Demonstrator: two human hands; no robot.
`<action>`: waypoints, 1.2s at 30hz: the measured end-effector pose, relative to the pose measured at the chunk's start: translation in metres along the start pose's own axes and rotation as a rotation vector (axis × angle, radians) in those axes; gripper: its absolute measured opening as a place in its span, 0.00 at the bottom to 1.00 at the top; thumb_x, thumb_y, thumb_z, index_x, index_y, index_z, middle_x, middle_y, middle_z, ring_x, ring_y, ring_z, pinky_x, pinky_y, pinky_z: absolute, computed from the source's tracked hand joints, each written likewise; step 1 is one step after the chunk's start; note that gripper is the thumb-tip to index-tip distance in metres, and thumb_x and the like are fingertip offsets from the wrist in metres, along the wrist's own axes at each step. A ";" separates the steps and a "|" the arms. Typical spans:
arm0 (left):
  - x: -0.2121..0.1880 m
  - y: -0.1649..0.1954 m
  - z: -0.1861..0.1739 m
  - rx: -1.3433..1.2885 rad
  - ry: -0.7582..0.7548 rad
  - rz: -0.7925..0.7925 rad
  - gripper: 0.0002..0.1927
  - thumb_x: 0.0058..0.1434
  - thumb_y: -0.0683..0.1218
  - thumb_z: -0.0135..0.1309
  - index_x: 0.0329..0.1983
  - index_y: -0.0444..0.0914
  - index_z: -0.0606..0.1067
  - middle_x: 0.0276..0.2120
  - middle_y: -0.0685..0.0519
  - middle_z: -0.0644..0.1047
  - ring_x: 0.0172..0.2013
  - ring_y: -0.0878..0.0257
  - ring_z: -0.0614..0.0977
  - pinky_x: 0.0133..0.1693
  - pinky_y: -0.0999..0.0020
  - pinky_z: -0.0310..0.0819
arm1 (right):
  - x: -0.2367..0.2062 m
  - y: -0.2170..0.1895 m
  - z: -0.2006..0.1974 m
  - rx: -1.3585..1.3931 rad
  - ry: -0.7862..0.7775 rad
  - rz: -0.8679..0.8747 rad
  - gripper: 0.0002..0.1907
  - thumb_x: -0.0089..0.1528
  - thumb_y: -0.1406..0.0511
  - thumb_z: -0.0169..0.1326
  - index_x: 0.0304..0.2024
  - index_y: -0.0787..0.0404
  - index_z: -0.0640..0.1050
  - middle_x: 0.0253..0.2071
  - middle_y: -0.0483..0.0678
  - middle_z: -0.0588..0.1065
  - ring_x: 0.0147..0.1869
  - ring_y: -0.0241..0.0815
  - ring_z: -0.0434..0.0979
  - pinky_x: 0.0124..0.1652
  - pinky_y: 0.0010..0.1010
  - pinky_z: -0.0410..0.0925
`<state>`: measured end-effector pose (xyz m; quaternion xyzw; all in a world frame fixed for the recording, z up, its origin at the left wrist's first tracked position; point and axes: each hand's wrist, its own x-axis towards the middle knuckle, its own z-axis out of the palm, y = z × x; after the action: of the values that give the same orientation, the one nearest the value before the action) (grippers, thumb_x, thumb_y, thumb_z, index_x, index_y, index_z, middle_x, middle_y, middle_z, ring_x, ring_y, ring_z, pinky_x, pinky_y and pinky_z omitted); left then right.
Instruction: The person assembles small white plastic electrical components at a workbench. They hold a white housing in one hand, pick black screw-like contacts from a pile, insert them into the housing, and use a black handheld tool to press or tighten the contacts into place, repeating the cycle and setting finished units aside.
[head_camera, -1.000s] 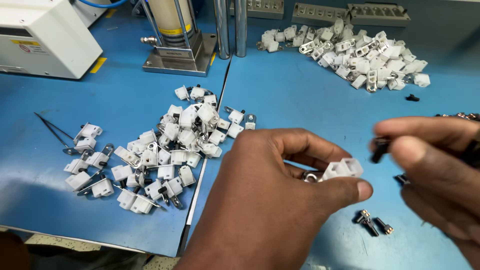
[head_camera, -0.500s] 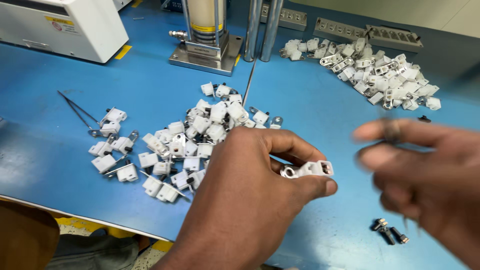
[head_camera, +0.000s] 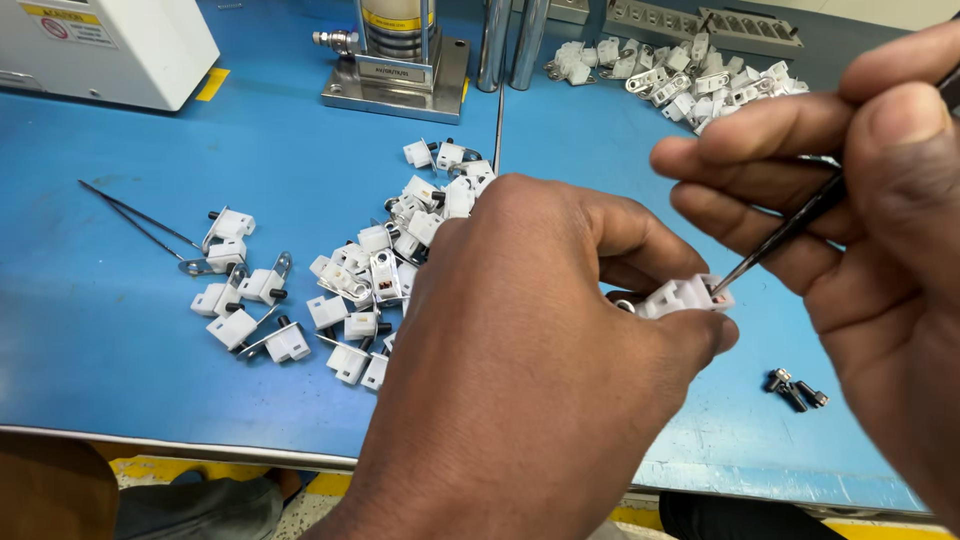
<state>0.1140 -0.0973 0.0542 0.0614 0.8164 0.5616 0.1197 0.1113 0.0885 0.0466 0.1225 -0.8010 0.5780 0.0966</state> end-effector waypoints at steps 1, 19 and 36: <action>0.001 0.001 0.000 0.015 0.022 0.018 0.15 0.48 0.52 0.68 0.39 0.46 0.88 0.33 0.53 0.89 0.33 0.66 0.87 0.40 0.65 0.78 | -0.002 -0.001 0.007 0.007 0.008 -0.032 0.12 0.74 0.55 0.35 0.56 0.51 0.62 0.51 0.52 0.75 0.64 0.49 0.82 0.61 0.43 0.74; 0.108 -0.029 -0.041 0.403 0.112 -0.568 0.17 0.63 0.53 0.62 0.51 0.42 0.80 0.33 0.47 0.85 0.33 0.59 0.85 0.39 0.62 0.78 | 0.105 0.320 -0.179 -0.595 0.277 0.047 0.16 0.65 0.64 0.61 0.48 0.70 0.75 0.40 0.57 0.78 0.48 0.45 0.81 0.46 0.35 0.74; 0.073 -0.012 0.047 0.185 0.074 0.193 0.31 0.51 0.59 0.67 0.55 0.42 0.77 0.45 0.52 0.81 0.39 0.62 0.83 0.38 0.64 0.79 | 0.050 0.152 -0.121 -0.188 0.218 0.761 0.13 0.64 0.63 0.59 0.47 0.63 0.82 0.23 0.52 0.75 0.17 0.35 0.58 0.18 0.30 0.54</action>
<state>0.0560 -0.0425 0.0177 0.1298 0.8587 0.4949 0.0288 0.0182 0.2448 -0.0376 -0.2543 -0.8234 0.5064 -0.0291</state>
